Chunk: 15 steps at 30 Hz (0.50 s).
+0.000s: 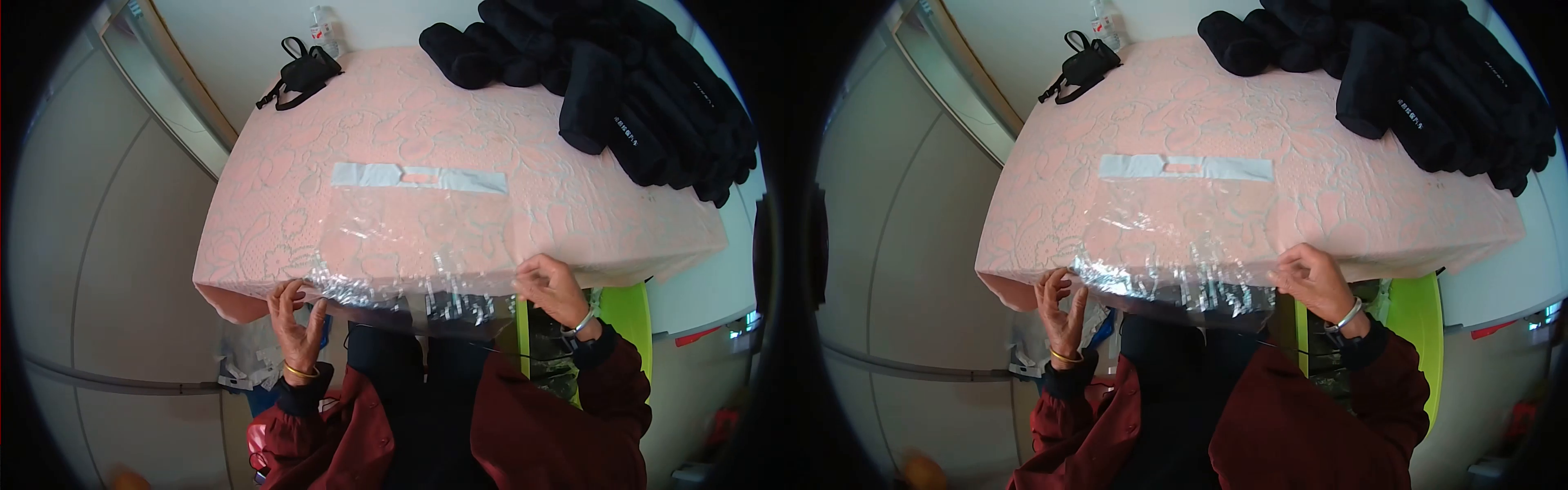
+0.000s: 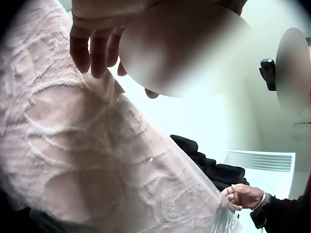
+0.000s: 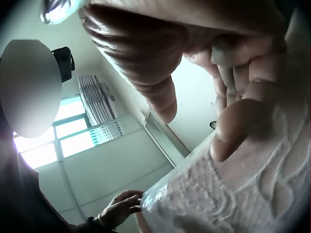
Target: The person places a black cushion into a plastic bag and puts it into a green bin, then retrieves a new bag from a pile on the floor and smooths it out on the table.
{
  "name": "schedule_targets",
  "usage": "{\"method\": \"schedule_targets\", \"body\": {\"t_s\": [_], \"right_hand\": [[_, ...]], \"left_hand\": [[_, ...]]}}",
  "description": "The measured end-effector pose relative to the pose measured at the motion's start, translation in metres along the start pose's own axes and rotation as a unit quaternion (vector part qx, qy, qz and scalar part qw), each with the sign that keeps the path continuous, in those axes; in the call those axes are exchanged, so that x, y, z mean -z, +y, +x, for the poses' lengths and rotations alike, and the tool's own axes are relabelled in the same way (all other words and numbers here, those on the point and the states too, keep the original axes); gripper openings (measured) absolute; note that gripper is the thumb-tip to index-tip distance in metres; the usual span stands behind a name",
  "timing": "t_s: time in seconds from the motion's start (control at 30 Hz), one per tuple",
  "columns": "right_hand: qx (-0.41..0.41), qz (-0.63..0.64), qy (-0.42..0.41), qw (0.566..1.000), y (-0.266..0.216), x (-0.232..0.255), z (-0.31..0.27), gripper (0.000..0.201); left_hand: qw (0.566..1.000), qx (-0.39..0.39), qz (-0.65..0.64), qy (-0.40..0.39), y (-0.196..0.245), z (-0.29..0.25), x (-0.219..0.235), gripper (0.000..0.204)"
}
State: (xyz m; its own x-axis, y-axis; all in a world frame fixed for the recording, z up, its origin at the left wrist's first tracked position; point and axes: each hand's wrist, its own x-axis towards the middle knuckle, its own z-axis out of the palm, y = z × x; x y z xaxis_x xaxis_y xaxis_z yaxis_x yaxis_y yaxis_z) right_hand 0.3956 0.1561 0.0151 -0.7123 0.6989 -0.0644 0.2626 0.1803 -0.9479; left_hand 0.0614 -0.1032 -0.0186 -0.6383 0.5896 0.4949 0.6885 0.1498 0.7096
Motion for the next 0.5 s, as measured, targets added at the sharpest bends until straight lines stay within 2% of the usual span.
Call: {"method": "schedule_targets", "body": {"t_s": [0.13,0.2,0.23,0.3,0.37,0.4,0.5], "right_hand": [[0.024,0.088,-0.014,0.996,-0.007,-0.025,0.004,0.033],[-0.052,0.123,-0.09,0.987,-0.02,-0.027,0.002,0.031],[-0.091,0.141,-0.126,0.978,-0.024,-0.028,0.002,0.03],[-0.067,0.138,-0.141,0.978,-0.03,-0.033,0.004,0.028],[-0.02,0.139,-0.177,0.974,-0.034,-0.036,0.006,0.026],[-0.019,0.137,-0.176,0.975,-0.041,-0.033,0.007,0.026],[0.049,0.114,0.007,0.992,-0.065,-0.016,0.025,0.023]], "left_hand": [[0.998,0.016,-0.052,0.014,-0.011,-0.012,-0.016,0.058],[0.997,0.023,-0.079,0.012,-0.013,-0.017,-0.019,0.062],[0.987,0.058,-0.15,0.003,-0.012,-0.019,-0.018,0.066],[0.948,0.127,-0.29,-0.016,-0.011,-0.02,-0.016,0.074],[0.949,0.114,-0.293,-0.001,-0.005,-0.014,-0.011,0.076],[0.95,0.105,-0.293,0.015,-0.001,-0.012,-0.007,0.078],[0.949,0.104,-0.296,0.037,0.011,-0.007,0.0,0.08]]}}
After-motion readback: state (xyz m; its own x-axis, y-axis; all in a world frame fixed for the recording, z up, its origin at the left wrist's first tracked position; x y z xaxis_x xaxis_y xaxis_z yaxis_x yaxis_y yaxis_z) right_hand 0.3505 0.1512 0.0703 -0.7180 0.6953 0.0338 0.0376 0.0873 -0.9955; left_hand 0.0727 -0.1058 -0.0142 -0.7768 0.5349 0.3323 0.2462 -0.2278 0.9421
